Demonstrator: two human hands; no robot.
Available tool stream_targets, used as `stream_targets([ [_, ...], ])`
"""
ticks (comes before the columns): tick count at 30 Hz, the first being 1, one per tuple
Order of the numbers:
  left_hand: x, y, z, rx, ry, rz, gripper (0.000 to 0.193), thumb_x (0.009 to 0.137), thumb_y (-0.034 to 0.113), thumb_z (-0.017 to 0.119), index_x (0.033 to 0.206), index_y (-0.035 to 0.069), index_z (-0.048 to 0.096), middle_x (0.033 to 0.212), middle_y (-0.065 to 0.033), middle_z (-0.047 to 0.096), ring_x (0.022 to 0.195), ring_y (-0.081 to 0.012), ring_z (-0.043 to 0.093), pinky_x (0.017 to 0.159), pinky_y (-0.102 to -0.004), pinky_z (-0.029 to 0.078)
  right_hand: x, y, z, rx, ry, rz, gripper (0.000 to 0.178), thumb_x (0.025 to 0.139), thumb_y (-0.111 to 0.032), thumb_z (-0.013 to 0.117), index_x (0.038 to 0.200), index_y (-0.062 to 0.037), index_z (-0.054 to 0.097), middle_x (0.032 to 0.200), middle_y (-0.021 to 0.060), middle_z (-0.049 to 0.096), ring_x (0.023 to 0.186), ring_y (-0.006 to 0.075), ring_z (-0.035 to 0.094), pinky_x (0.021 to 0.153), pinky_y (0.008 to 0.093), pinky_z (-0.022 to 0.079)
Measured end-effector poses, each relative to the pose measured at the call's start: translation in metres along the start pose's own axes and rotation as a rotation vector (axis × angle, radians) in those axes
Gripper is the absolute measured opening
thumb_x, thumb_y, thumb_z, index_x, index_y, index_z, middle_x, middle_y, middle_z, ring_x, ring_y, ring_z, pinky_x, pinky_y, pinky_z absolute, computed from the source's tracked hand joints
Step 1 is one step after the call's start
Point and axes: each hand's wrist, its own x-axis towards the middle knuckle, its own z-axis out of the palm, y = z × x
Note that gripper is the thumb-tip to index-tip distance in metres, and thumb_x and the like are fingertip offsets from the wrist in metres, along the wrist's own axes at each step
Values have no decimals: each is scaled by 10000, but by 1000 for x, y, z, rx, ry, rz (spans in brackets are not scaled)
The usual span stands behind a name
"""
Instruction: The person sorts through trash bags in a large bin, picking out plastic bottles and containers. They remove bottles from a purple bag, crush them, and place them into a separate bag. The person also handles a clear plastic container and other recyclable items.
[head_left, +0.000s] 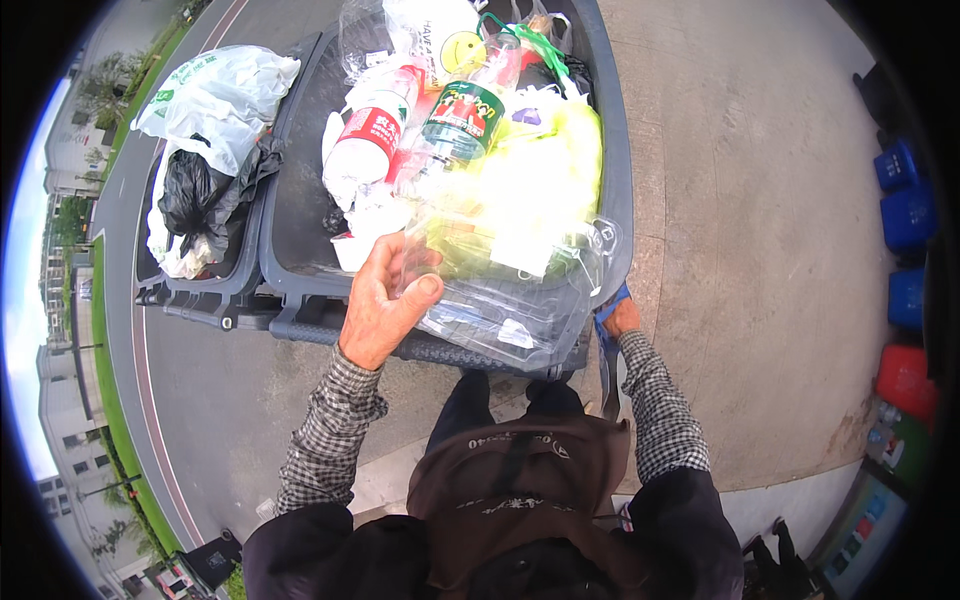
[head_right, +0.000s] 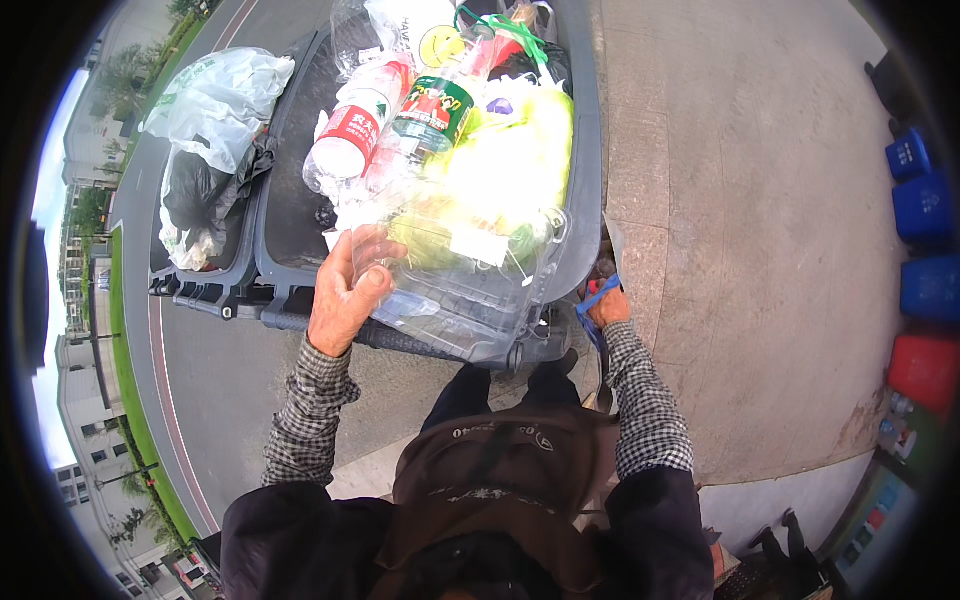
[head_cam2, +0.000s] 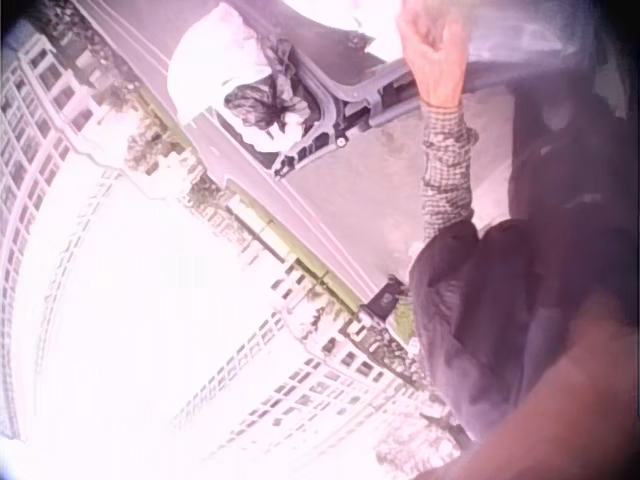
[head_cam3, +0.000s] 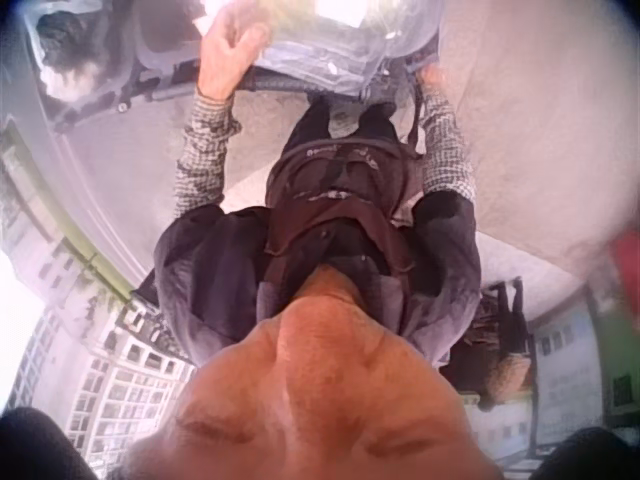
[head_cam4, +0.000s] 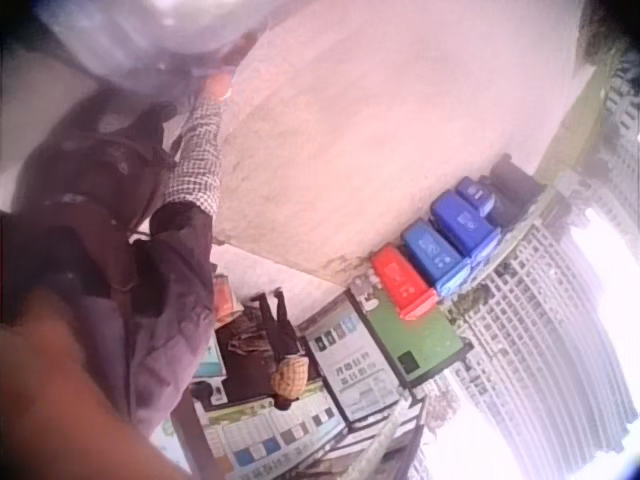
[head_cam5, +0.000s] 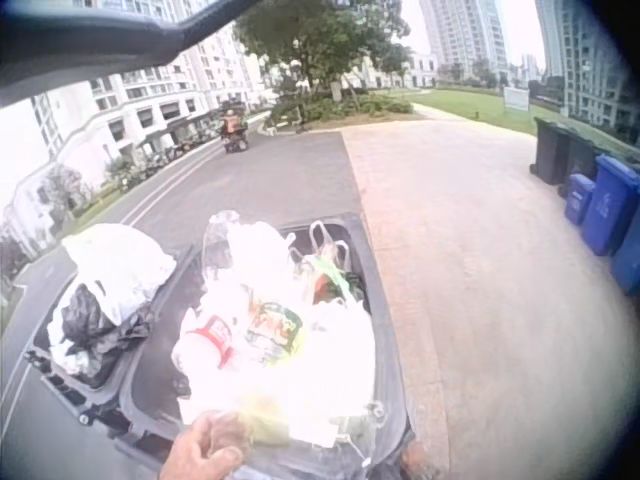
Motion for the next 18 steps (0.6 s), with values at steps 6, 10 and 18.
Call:
stream_targets([
  [6,4,21,9,43,-26,39,805,796,419,874,1374,3,499,1230,-132,667,989,-146,600,818,-301,515,-48,41,-154,220,-76,-286,373,940,-236,647,1229,-4,692,1191,205,720,1077,344,702,927,400,552],
  [10,26,61,37,226,-126,241,815,727,413,903,1336,25,525,1195,-129,688,842,-183,625,744,-339,535,-142,-50,-323,835,233,-546,638,973,-417,678,1435,2,542,1363,145,624,1112,253,658,915,376,543],
  [18,67,96,73,511,-79,601,776,759,429,889,1342,48,547,1230,-152,665,954,-205,645,810,-348,539,-182,-106,-348,638,24,-600,1120,750,-521,861,1599,-50,303,1437,191,512,1099,259,617,893,404,553],
])
